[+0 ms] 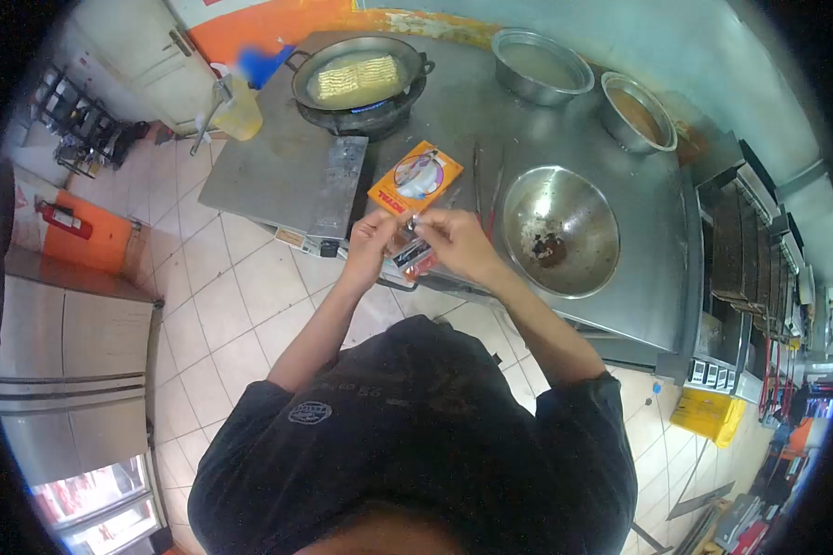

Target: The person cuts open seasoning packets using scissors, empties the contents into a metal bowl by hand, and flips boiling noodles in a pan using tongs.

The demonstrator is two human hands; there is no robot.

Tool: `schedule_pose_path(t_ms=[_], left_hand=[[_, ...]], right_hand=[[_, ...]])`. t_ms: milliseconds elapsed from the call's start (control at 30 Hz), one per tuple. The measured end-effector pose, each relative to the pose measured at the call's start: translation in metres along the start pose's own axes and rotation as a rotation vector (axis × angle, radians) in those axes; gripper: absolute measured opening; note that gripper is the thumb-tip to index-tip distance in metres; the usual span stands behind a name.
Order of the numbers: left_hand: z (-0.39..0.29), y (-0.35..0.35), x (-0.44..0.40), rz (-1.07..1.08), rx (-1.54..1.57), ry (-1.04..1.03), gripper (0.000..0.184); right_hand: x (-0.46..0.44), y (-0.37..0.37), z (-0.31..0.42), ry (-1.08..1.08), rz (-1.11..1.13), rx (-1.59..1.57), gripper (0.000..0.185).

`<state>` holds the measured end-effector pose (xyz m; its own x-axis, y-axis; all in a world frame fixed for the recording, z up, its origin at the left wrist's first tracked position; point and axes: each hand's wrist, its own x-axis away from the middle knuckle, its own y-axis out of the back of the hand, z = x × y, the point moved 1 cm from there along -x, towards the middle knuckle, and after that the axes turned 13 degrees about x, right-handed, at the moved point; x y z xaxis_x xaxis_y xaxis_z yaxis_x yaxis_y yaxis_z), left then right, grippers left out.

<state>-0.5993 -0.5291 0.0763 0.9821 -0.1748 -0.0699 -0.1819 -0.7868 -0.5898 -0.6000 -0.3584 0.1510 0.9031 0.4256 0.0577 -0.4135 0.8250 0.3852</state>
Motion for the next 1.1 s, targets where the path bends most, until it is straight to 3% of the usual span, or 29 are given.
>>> schedule_pose_path(t_ms=[100, 133, 233, 367, 567, 667, 767, 967, 1067, 1100], left_hand=[[-0.002, -0.036, 0.012, -0.079, 0.421, 0.181, 0.018], [0.026, -0.019, 0.012, 0.011, 0.4, 0.17, 0.024], [0.024, -0.028, 0.021, -0.007, 0.531, 0.21, 0.02], [0.02, -0.026, 0.021, -0.058, 0.513, 0.232, 0.015], [0.036, -0.019, 0.025, -0.062, 0.61, 0.266, 0.015], [0.032, -0.023, 0.028, -0.061, 0.636, 0.338, 0.016], [0.037, -0.018, 0.03, -0.017, 0.573, 0.328, 0.02], [0.035, -0.015, 0.029, -0.055, 0.67, 0.335, 0.02], [0.035, -0.016, 0.029, -0.087, 0.708, 0.344, 0.02], [0.035, -0.016, 0.029, -0.072, 0.704, 0.344, 0.021]], right_hand=[[0.0, 0.001, -0.017, 0.129, -0.168, 0.085, 0.012], [0.001, 0.0, -0.023, 0.135, -0.203, 0.11, 0.013], [0.007, 0.005, -0.025, 0.08, -0.182, 0.106, 0.015], [0.015, 0.006, -0.021, -0.008, -0.108, 0.019, 0.017], [0.02, -0.006, -0.018, 0.07, -0.238, 0.352, 0.018], [0.024, -0.007, -0.012, 0.085, -0.195, 0.512, 0.02], [0.026, -0.014, -0.014, 0.216, -0.299, 0.64, 0.02], [0.031, -0.007, -0.01, -0.04, -0.177, 0.368, 0.021], [0.032, -0.008, -0.011, -0.085, 0.015, 0.434, 0.022], [0.031, -0.011, -0.013, -0.017, -0.031, 0.48, 0.022]])
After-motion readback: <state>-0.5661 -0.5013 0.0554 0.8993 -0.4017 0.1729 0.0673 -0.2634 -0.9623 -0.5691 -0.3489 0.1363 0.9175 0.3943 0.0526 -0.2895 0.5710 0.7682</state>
